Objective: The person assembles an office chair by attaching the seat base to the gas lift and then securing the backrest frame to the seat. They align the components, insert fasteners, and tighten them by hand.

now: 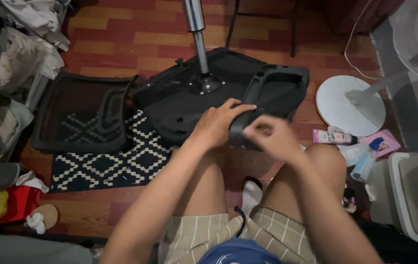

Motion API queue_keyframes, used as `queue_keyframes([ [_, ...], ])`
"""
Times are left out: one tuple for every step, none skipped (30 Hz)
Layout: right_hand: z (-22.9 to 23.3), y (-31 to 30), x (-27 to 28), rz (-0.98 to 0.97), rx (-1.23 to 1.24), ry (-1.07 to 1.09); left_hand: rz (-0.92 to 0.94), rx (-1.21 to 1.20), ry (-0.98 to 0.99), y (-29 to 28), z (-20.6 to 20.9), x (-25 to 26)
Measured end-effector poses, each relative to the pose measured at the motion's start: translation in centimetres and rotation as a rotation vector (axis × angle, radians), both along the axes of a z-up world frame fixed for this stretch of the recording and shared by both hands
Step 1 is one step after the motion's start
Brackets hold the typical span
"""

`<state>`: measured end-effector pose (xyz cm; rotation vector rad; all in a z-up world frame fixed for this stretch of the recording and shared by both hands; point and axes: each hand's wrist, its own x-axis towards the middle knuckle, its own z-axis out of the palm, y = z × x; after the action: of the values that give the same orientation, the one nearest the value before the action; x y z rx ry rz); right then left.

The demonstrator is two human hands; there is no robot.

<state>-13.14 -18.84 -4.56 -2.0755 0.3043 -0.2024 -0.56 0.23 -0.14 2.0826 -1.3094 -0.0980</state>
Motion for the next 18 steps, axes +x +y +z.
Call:
queue_keyframes([
  [0.1,-2.2,0.3,-0.074,-0.066,0.054,0.004,-0.003,-0.005,0.0,-0.1,0.1],
  [0.2,-4.5,1.0,-0.144,-0.060,-0.100,0.010,-0.005,-0.011,0.0,0.0,0.2],
  [0.5,-7.0,1.8,-0.212,-0.053,-0.255,0.012,-0.021,-0.012,0.1,0.0,0.3],
  [1.0,-10.0,3.0,-0.387,-0.139,-0.154,0.012,-0.036,-0.012,0.1,0.1,0.3],
  [1.5,-13.0,4.0,-0.385,-0.302,-0.201,0.012,-0.051,-0.012,0.1,0.1,0.3],
  [1.8,-15.5,4.9,-0.384,-0.467,-0.248,0.011,-0.047,0.016,0.1,0.2,0.3],
  [1.6,-17.5,6.1,-0.317,-0.486,-0.189,0.010,-0.044,0.043,0.2,0.3,0.3],
  [1.4,-18.9,7.4,-0.248,-0.505,-0.132,0.010,-0.042,0.070,0.2,0.4,0.4],
  [1.1,-20.0,8.4,-0.180,-0.523,-0.075,0.001,-0.059,0.075,0.3,0.5,0.4],
  [0.9,-20.8,9.3,-0.164,-0.481,-0.020,-0.005,-0.077,0.081,0.2,0.7,0.5],
  [0.7,-21.1,10.2,-0.148,-0.439,0.036,-0.011,-0.096,0.086,0.1,0.8,0.6],
  [0.4,-21.1,10.8,-0.131,-0.394,0.091,-0.001,-0.083,0.087,0.2,0.8,0.6],
  [0.2,-20.9,11.2,-0.141,-0.449,0.079,0.010,-0.071,0.087,0.2,0.8,0.6],
  [0.3,-20.8,11.3,-0.153,-0.504,0.068,0.017,-0.059,0.089,0.2,0.7,0.5],
  [0.6,-20.8,11.3,-0.166,-0.560,0.057,0.015,-0.060,0.081,0.1,0.7,0.5],
  [1.0,-20.8,11.1,-0.148,-0.675,0.041,0.014,-0.059,0.073,0.1,0.6,0.6],
  [1.5,-20.8,10.9,-0.130,-0.789,0.024,0.012,-0.059,0.065,0.1,0.6,0.6],
  [1.8,-20.7,10.8,-0.107,-0.902,0.005,0.012,-0.069,0.072,0.1,0.6,0.7],
])
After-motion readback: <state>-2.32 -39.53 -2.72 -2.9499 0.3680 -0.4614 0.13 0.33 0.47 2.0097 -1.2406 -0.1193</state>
